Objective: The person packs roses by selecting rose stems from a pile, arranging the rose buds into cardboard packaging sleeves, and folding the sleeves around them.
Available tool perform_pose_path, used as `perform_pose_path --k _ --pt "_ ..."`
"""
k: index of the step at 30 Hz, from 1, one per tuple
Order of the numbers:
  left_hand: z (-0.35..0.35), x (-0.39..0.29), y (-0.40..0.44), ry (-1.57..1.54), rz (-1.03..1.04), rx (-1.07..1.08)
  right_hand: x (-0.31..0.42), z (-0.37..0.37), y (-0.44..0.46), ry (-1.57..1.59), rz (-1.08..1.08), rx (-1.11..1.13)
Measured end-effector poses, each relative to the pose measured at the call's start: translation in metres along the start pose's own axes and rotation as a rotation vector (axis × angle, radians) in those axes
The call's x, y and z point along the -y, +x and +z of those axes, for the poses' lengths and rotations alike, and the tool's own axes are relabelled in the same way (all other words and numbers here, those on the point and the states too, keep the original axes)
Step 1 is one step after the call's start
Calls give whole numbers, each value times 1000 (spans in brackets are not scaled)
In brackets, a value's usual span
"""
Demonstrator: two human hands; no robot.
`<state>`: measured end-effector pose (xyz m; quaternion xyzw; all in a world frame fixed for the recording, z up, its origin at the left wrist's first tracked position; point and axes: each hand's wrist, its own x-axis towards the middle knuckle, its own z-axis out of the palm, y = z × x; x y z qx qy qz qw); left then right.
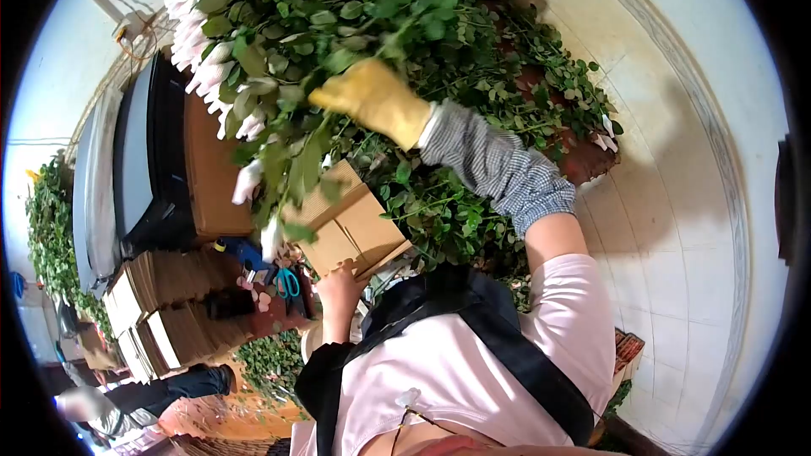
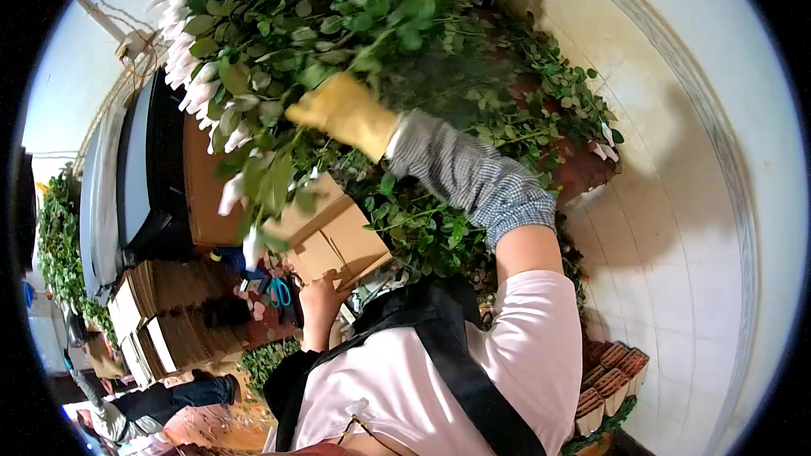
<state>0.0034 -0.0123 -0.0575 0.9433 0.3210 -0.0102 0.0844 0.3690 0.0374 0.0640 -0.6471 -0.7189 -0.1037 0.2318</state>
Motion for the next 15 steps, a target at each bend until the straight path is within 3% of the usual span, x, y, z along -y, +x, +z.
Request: perform_pose_path --k 1,3,6,7,11,13,15 --pt "-1 -1 0 13 -4 17 -14 -14 -8 -142 -15 -179" --pt "3 -1 -1 26 -14 57 -70 -10 -30 -218 230 -236" --pt "-3 -7 1 69 -41 72 -77 -63 -30 -696 481 23" --pt "-2 -6 2 65 -39 69 -77 -71 -37 -822 296 -175" --pt "-3 -4 0 42 -16 50 -49 -66 -74 -537 178 -168" --pt "-3 -6 0 38 -17 42 -31 -38 -110 -338 245 -76" --pt "-4 -6 1 66 -24 55 -33 24 -159 -345 420 100"
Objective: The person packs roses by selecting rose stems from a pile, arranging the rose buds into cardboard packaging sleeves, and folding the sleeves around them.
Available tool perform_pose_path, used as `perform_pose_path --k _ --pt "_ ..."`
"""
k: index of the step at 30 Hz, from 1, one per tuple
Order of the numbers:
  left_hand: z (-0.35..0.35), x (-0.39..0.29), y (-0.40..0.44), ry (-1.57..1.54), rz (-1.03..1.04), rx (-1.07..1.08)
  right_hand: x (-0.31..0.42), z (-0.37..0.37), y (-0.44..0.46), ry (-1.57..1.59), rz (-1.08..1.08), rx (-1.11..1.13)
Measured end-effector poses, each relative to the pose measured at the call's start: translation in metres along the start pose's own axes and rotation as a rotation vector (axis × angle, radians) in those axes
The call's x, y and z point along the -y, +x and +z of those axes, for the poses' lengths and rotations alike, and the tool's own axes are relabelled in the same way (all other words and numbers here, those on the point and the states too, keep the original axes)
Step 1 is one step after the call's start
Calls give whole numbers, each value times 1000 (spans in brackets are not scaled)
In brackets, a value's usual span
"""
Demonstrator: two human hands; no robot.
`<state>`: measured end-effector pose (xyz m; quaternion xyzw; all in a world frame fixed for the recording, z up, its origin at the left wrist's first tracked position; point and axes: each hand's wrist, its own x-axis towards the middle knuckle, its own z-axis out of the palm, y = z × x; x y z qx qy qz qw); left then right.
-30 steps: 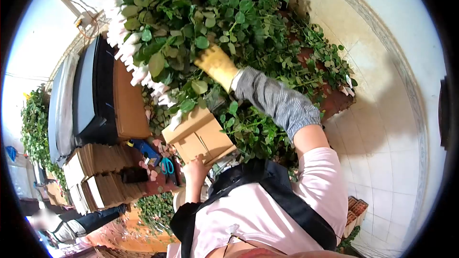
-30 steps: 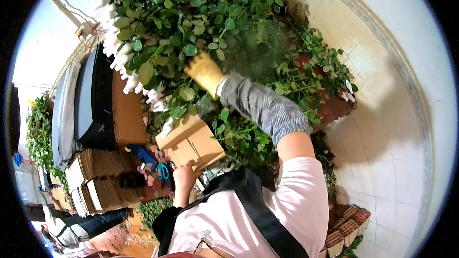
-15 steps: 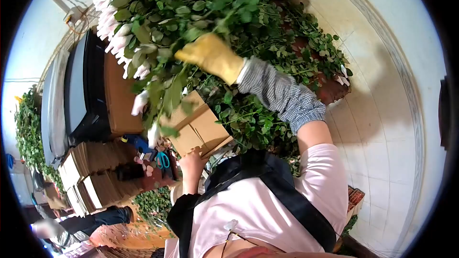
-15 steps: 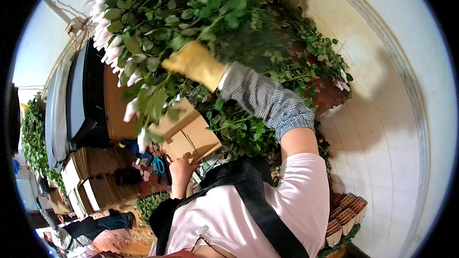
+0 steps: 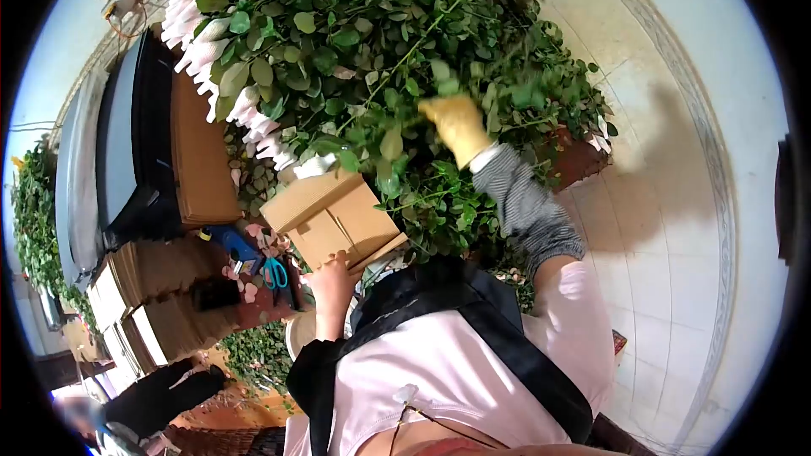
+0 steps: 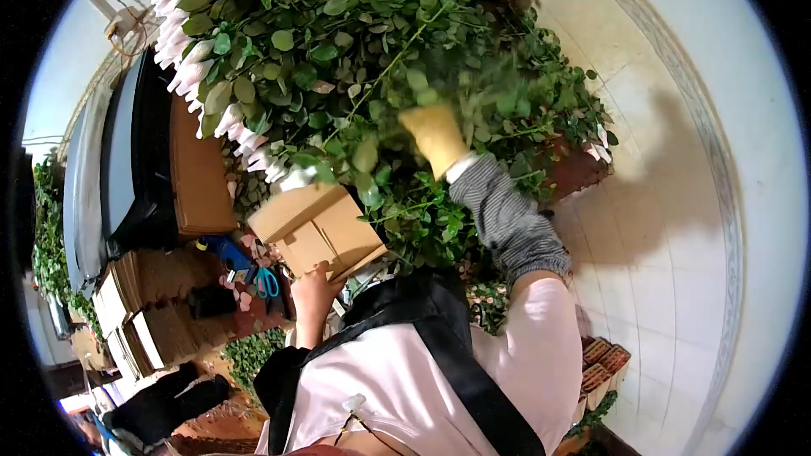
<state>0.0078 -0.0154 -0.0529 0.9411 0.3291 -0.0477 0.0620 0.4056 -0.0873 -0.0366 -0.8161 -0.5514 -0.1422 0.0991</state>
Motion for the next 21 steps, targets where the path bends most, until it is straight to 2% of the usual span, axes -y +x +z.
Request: perform_pose_path --k 2,4,6,8,10,11,12,14,15,16,17,18,21 --pt "0 0 -1 -21 1 16 -8 85 -51 -101 -24 187" --pt "2 2 1 -26 26 -17 -14 136 -88 -147 -115 182" --pt "-3 -1 1 -26 5 30 -21 113 -67 -39 -124 455" --pt "3 2 0 -34 20 17 -8 44 -26 -5 -41 645" --pt "-7 -4 2 -27 -6 30 -15 29 -2 232 -45 156" --pt "-9 -5 3 -25 -10 24 -10 19 14 166 71 188" --pt "-9 -5 1 -21 -12 29 -17 43 15 168 90 96" --pt "-8 -3 1 -66 -11 50 -24 105 -6 118 168 128" --pt "-8 -2 1 -47 2 45 -24 132 -24 -81 149 297" --pt "-8 -1 1 -26 12 30 -4 94 -23 -99 230 550" --pt "-9 -2 2 -23 -2 57 11 94 -32 -187 228 400" --pt "-7 -2 1 -12 -14 21 15 97 -33 -214 278 439" --pt "-6 -2 -1 -32 -14 53 -3 88 -36 -65 218 404"
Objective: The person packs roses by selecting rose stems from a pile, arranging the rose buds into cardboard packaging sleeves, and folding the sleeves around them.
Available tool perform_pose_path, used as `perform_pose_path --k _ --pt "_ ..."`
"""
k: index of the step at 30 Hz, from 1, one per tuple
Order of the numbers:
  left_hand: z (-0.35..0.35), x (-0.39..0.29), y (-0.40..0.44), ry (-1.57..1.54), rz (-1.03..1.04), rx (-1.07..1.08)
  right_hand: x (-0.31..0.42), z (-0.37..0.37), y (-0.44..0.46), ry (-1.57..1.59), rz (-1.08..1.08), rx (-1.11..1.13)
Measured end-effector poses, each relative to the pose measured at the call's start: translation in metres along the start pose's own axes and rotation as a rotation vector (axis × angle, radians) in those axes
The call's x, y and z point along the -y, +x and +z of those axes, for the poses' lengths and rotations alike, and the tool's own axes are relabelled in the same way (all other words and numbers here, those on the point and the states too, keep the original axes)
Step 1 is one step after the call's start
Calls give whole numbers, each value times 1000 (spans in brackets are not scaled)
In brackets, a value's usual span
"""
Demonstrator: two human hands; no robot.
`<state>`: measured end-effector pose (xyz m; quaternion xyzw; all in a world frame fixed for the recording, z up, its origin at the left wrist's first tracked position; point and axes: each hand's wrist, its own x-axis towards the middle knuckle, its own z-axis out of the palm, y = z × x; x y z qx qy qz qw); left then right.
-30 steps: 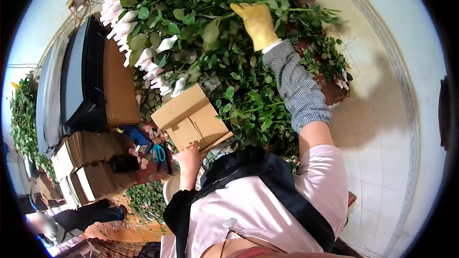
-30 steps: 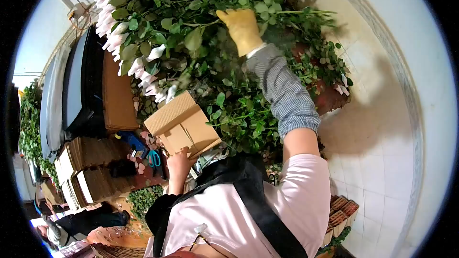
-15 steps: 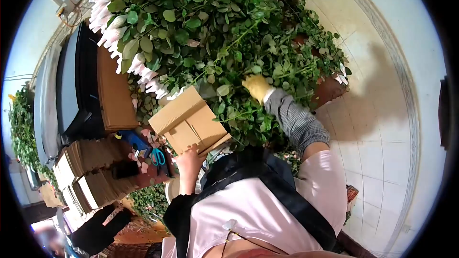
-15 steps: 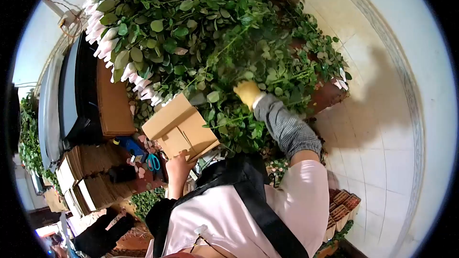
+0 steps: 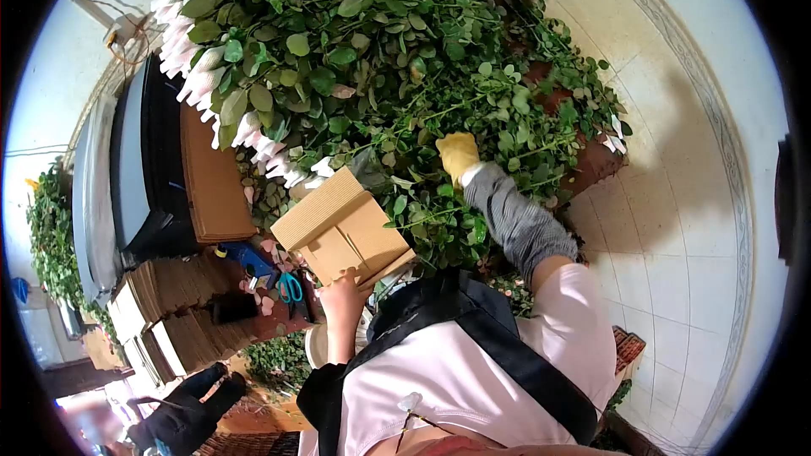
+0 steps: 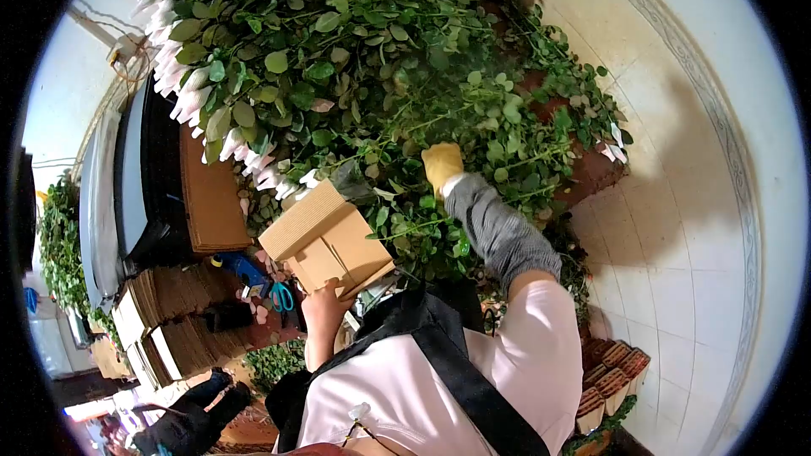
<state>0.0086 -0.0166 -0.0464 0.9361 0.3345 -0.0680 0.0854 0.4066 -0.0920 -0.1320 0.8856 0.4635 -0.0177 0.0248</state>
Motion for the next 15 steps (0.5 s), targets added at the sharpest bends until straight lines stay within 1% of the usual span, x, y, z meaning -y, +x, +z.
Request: perform_pose_path --k 1,2,3,4,6,8,11,13,14,15 --pt "-3 -2 1 -8 1 12 -11 -6 10 71 -82 62" --pt "-5 -3 4 -16 -2 16 -17 -11 17 105 -59 111" --pt "-6 -4 7 -14 -8 2 -13 -42 25 140 -45 157" --pt "-7 -4 5 -16 -17 7 -7 -56 37 6 -89 183" --pt "-3 -2 3 -13 -22 1 19 -88 49 50 -83 41" --pt "-3 -4 3 1 -29 2 37 -92 61 -78 -165 -210" --pt "-4 -4 3 4 -14 -16 27 -45 97 -306 -293 -504" --pt "-5 -3 2 -20 12 -45 26 -41 121 -308 -275 -35" --pt "-5 -3 3 31 3 -20 28 -45 125 -167 -219 -71" --pt "-2 -1 2 34 21 -43 28 -55 129 -167 -228 -74"
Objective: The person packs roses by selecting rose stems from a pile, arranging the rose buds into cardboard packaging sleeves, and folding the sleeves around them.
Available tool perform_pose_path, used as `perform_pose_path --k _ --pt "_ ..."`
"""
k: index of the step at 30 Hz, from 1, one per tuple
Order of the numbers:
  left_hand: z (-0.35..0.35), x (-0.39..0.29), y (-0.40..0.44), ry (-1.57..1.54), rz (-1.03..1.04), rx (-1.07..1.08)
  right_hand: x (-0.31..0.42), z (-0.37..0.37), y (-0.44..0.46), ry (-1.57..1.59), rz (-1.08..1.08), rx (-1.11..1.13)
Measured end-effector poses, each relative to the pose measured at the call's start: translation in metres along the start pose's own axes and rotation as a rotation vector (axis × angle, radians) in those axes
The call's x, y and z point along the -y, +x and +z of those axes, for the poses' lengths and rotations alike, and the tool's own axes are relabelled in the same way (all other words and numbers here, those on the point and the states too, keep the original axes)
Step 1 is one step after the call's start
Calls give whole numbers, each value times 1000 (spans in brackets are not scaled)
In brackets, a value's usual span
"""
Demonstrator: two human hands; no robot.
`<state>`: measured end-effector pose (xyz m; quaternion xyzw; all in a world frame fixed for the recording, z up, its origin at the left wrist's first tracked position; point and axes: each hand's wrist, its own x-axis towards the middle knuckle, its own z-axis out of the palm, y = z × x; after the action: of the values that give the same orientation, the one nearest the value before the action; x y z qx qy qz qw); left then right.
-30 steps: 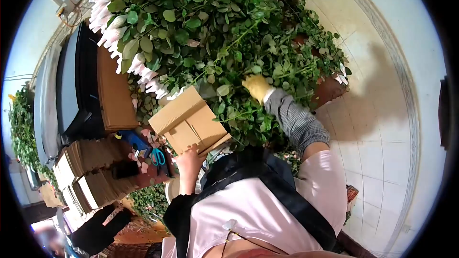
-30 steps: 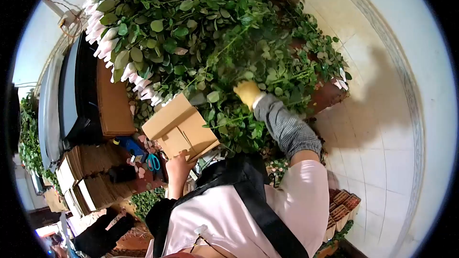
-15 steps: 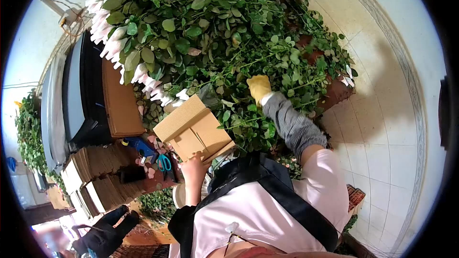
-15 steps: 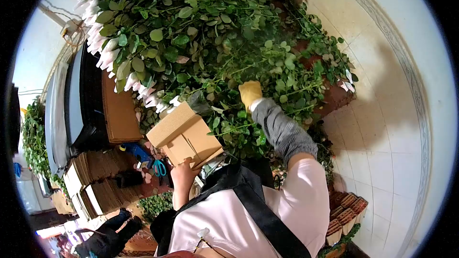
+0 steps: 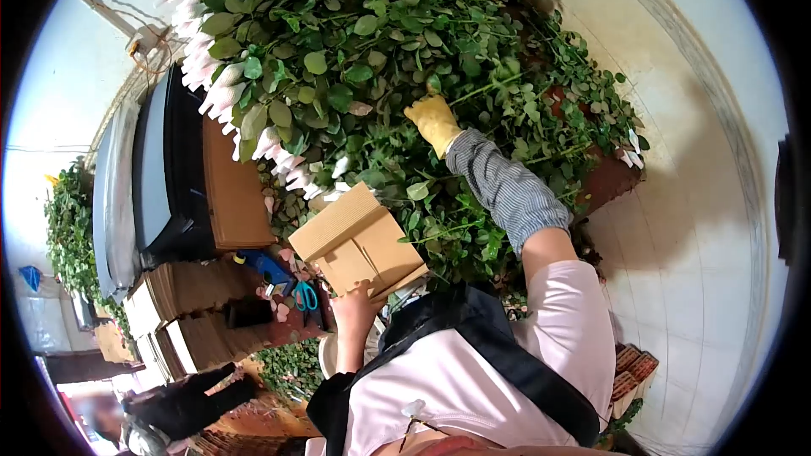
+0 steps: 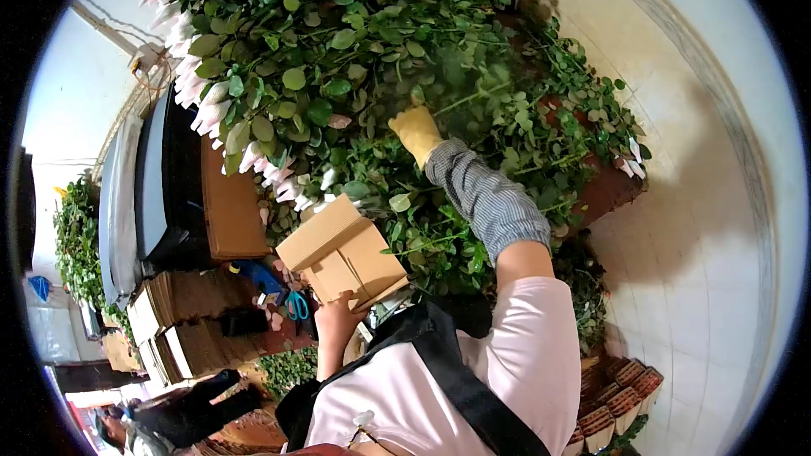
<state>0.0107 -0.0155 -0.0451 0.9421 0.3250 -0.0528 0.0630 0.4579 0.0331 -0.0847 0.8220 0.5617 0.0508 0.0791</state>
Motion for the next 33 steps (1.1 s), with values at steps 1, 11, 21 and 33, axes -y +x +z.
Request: perform_pose_path --k 1,11,21,33 --pt "1 -1 -1 5 -7 -1 -3 -4 0 24 31 -82" --pt "6 -1 -1 -21 -55 77 -99 -107 -72 1042 941 -602" --pt "-10 -5 5 21 -13 144 46 44 1 30 63 -137" --pt "-3 -4 2 18 -1 39 -29 -119 -23 1189 -176 172"
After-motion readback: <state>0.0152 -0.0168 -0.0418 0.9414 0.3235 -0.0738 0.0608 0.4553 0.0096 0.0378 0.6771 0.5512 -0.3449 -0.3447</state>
